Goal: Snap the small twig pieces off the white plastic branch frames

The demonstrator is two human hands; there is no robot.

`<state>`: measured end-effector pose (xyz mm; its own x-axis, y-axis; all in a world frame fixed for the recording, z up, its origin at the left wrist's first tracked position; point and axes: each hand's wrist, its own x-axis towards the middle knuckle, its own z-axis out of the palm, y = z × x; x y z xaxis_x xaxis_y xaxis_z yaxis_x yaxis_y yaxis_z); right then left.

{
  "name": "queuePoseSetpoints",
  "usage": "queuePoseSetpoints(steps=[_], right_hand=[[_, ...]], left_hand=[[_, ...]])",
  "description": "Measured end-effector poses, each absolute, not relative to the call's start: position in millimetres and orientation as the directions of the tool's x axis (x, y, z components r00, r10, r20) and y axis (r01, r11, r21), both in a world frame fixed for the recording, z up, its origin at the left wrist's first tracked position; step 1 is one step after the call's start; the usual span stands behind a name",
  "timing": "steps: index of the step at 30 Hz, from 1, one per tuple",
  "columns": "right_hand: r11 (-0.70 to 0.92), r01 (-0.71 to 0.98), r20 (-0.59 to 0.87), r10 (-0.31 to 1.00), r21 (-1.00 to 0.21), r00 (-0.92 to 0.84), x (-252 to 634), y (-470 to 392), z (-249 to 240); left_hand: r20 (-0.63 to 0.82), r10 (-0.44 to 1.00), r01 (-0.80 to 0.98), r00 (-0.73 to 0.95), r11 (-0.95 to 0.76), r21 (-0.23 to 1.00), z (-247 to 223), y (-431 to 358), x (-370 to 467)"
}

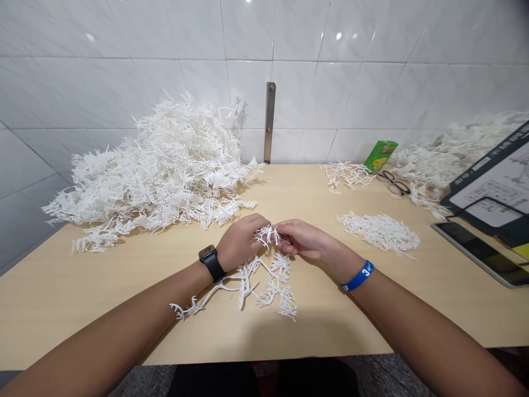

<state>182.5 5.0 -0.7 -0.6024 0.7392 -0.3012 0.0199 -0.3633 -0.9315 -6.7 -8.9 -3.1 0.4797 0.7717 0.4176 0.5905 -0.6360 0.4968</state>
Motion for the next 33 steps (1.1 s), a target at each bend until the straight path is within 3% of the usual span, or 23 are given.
queuePoseSetpoints(steps=[10, 15, 19, 25, 30, 33], right_hand=[[-0.131, 0.107, -0.165, 0.886, -0.986, -0.434, 178, 4, -4], [0.132, 0.22, 0.037, 0.921, -0.967, -0.388, 175, 3, -2], [0.345, 0.328, 0.214, 0.902, -0.88, -0.375, 176, 3, -2], [0.584, 0.412, 0.42, 0.803, -0.7, -0.424, 178, 5, -4], [0.696, 0.423, 0.528, 0.717, -0.58, -0.455, 178, 4, -2], [0.682, 0.475, 0.553, 0.731, -0.557, -0.401, 178, 3, -1]], left_hand=[[0.41, 0.806, 0.583, 0.427, -0.593, 0.556, -5, -8, -5], [0.3, 0.907, 0.517, 0.294, -0.416, 0.748, -11, -5, -4], [0.194, 0.942, 0.36, 0.275, -0.288, 0.887, -8, -4, -3], [0.097, 0.951, 0.23, 0.293, -0.168, 0.958, -5, 0, -5], [0.039, 0.945, 0.123, 0.325, -0.083, 0.989, -7, 2, -8], [0.026, 0.94, 0.093, 0.339, -0.061, 0.994, -7, 3, -9]])
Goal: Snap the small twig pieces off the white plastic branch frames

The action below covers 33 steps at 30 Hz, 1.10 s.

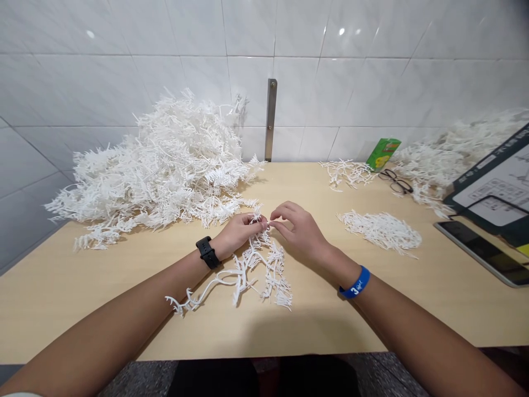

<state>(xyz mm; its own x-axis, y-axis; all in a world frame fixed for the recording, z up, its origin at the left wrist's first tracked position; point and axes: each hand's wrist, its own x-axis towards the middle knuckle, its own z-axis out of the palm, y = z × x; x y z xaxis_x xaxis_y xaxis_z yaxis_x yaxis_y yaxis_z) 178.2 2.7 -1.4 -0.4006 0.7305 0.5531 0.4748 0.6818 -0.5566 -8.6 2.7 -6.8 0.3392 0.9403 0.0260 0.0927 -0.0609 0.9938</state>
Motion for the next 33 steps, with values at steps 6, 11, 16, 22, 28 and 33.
queuePoseSetpoints(steps=[6, 11, 16, 22, 28, 33], right_hand=[[0.569, 0.454, 0.423, 0.819, -0.686, -0.387, 176.1, 1.3, -3.4], [0.368, 0.366, 0.255, 0.912, -0.855, -0.32, 173.3, 0.6, -5.8], [0.019, 0.152, -0.027, 0.955, -0.988, -0.294, 170.0, 2.9, -8.2], [-0.255, -0.028, -0.224, 0.893, -0.967, -0.389, 174.0, 5.6, -6.0], [-0.057, 0.003, -0.055, 0.945, -0.998, -0.322, 169.2, 3.1, -6.6], [0.474, 0.322, 0.363, 0.864, -0.82, -0.347, 170.6, 0.1, -7.8]], left_hand=[[0.053, 0.938, 0.118, 0.341, -0.099, 0.988, -7.4, 3.2, -8.6], [0.109, 0.944, 0.215, 0.311, -0.181, 0.96, -7.0, 1.3, -6.1], [0.224, 0.921, 0.361, 0.319, -0.336, 0.87, -12.1, -0.6, -5.0], [0.342, 0.871, 0.527, 0.353, -0.487, 0.697, -13.3, -2.0, -6.6], [0.268, 0.911, 0.426, 0.314, -0.387, 0.818, -11.8, -1.8, -5.5], [0.171, 0.939, 0.318, 0.3, -0.267, 0.91, -9.2, 0.9, -5.7]])
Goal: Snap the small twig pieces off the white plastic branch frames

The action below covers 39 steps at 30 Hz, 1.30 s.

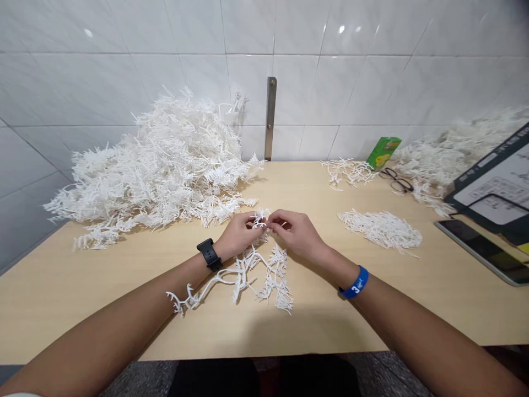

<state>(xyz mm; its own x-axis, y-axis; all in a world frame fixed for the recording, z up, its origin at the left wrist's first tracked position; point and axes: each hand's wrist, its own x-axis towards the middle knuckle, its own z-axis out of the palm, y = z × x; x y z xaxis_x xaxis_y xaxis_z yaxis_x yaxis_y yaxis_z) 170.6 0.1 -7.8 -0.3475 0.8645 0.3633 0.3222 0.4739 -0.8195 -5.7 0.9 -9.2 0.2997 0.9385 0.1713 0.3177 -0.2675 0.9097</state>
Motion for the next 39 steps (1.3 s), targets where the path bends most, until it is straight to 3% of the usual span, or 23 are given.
queuePoseSetpoints(steps=[3, 5, 9, 13, 17, 20, 24, 30, 36, 39], right_hand=[[0.646, 0.403, 0.501, 0.76, -0.648, -0.414, 174, 1, -10], [0.653, 0.401, 0.51, 0.755, -0.642, -0.412, 174, 1, -10], [0.518, 0.314, 0.409, 0.842, -0.795, -0.352, 169, 0, -8], [0.235, 0.159, 0.19, 0.948, -0.959, -0.256, 164, -1, -7], [0.073, -0.01, 0.074, 0.967, -0.997, -0.244, 162, 3, -10], [0.04, 0.025, 0.031, 0.96, -0.999, -0.278, 164, 5, -11], [0.197, 0.217, 0.127, 0.946, -0.956, -0.297, 168, 4, -9], [0.591, 0.401, 0.426, 0.796, -0.7, -0.431, 177, 3, -4], [0.756, 0.374, 0.504, 0.643, -0.538, -0.576, 185, 6, 2], [0.745, 0.434, 0.514, 0.665, -0.507, -0.542, 189, 10, 4]], left_hand=[[0.159, 0.948, 0.298, 0.276, -0.241, 0.923, -7, 2, -6], [0.164, 0.95, 0.29, 0.264, -0.241, 0.926, -7, 2, -7], [0.186, 0.949, 0.303, 0.256, -0.261, 0.916, -7, 1, -6], [0.234, 0.939, 0.349, 0.251, -0.314, 0.883, -10, 1, -6], [0.278, 0.919, 0.393, 0.279, -0.373, 0.84, -14, 2, -6], [0.288, 0.912, 0.403, 0.293, -0.391, 0.828, -14, 2, -6], [0.25, 0.925, 0.39, 0.285, -0.35, 0.852, -10, 0, -6], [0.171, 0.924, 0.276, 0.341, -0.272, 0.922, -5, 0, -6], [0.072, 0.91, 0.2, 0.409, -0.166, 0.966, -5, 3, -11], [0.024, 0.926, 0.148, 0.377, -0.086, 0.985, -7, 5, -13]])
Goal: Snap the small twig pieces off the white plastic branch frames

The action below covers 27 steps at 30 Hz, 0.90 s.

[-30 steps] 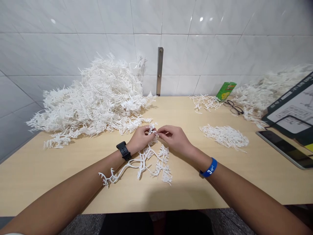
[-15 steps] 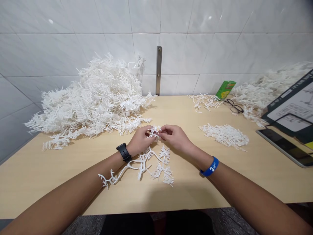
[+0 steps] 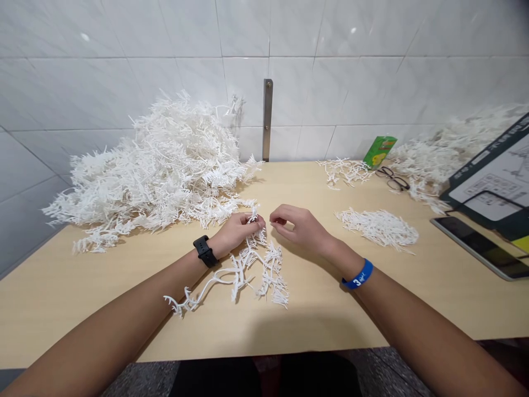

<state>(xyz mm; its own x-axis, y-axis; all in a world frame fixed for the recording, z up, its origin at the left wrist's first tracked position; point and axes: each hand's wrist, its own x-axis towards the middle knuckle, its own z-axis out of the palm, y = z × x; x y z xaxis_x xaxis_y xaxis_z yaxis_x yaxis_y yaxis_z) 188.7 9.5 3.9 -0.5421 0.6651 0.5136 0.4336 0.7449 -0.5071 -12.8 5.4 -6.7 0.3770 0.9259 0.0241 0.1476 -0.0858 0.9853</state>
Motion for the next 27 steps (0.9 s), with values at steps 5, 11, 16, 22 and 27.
queuePoseSetpoints(steps=[5, 11, 16, 22, 27], right_hand=[[0.568, 0.692, 0.35, 0.822, -0.446, -0.449, 200, 15, 5], [0.486, 0.777, 0.285, 0.872, -0.4, -0.398, 206, 18, 4], [0.509, 0.569, 0.346, 0.859, -0.646, -0.376, 186, 9, 3], [0.381, 0.23, 0.27, 0.875, -0.895, -0.402, 166, -1, -7], [0.356, 0.157, 0.272, 0.877, -0.921, -0.395, 163, 0, -13]], left_hand=[[0.014, 0.947, 0.11, 0.321, -0.052, 0.993, -11, 10, -14], [-0.012, 0.968, 0.15, 0.25, -0.026, 0.988, -11, 7, -12], [0.038, 0.952, 0.193, 0.303, -0.101, 0.976, -7, 5, -10], [0.117, 0.921, 0.215, 0.372, -0.208, 0.954, -2, 0, -8], [0.164, 0.897, 0.2, 0.411, -0.264, 0.943, 0, -1, -7]])
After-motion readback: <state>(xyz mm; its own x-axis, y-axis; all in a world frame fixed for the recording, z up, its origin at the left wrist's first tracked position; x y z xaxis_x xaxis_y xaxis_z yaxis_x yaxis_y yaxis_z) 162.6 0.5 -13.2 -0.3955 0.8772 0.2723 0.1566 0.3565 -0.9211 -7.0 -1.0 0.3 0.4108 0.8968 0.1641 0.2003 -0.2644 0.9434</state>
